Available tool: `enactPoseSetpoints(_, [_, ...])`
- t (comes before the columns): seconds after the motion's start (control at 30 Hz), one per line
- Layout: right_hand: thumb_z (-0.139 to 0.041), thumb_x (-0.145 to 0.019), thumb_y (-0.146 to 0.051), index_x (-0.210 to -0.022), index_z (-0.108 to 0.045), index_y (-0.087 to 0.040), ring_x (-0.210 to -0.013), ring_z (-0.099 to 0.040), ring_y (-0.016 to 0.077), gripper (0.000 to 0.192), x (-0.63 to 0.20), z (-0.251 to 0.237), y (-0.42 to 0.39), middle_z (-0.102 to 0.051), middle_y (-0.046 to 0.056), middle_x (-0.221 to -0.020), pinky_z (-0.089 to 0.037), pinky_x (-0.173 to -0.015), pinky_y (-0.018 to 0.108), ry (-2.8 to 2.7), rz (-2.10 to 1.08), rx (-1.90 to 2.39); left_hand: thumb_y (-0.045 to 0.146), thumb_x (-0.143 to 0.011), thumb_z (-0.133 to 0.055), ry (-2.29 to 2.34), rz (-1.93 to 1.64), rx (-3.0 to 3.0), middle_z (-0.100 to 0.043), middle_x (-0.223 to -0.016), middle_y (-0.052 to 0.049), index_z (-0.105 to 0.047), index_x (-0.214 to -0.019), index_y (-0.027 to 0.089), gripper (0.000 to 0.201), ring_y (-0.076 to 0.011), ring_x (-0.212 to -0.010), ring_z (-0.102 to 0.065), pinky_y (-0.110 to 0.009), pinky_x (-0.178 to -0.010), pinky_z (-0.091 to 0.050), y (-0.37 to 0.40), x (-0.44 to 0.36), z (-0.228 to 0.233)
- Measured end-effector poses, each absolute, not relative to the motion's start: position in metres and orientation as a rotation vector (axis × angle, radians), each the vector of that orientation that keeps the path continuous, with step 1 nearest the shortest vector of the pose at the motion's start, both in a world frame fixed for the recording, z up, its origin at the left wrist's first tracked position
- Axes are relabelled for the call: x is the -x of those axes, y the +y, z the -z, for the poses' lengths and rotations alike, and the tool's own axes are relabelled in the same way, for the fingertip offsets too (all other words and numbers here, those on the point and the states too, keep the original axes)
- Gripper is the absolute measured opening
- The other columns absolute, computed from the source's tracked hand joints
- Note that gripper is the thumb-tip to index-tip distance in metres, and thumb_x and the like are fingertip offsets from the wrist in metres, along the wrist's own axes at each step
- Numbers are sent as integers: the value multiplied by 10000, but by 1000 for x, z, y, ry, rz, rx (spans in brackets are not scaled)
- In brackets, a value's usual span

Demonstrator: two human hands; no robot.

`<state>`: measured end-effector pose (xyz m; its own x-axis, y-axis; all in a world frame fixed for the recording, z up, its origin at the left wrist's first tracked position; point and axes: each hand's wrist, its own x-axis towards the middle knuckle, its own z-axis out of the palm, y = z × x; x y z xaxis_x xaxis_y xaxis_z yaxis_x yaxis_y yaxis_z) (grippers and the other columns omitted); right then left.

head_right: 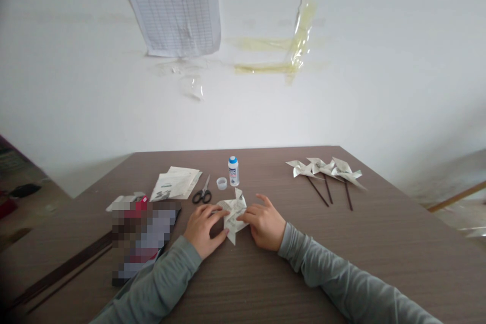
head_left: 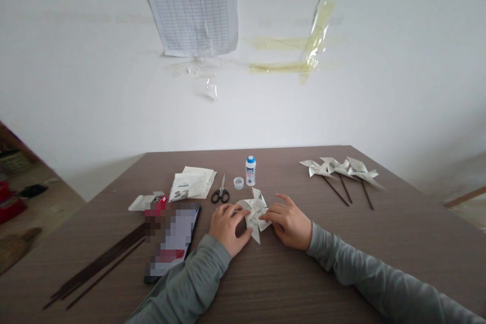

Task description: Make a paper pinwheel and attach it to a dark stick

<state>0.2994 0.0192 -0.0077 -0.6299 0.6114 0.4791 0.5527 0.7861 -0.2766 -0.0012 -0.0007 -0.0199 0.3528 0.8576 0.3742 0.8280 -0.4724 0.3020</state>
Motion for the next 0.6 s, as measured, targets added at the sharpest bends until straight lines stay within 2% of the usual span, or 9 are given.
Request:
enactPoseSetpoints(0.13, [-807,-1056,-127,-1217,-998,-413,-1052,-972,326,380,-301,11,22,-1006,22,-1117,-645,-1414,637,-2360,-199,903,328,-999,-947,1638,-809,-2543,-948,-1477,-127,-995,-1439,342,443,-450,-1458,-819,-695,-1330,-678,-5,-3,18])
enactPoseSetpoints(0.27, [-817,-1128,-188,-1223,-1009,-401,-1034,-978,337,303,-301,18,25,-999,51,-1099,-696,-1354,621,-2281,-295,977,302,-1000,-937,1637,-824,-2537,-946,-1454,-128,-999,-1357,326,364,-445,-1453,-819,-676,-1321,-681,-9,-8,18])
enactPoseSetpoints(0.47, [-863,-1121,-257,-1223,-976,-391,-1006,-993,369,203,-295,29,29,-992,43,-1020,-772,-1270,626,-2102,-422,1074,257,-947,-975,1651,-818,-2530,-938,-1422,-122,-977,-1329,317,387,-454,-1422,-832,-678,-1295,-693,-10,-12,17])
enactPoseSetpoints(0.6, [-881,-1113,-306,-1114,-932,-345,-917,-973,349,64,-292,36,31,-976,42,-962,-767,-1274,662,-2057,-384,1105,244,-945,-973,1657,-810,-2532,-942,-1430,-135,-978,-1369,303,428,-465,-1425,-833,-678,-1291,-689,-8,-15,21])
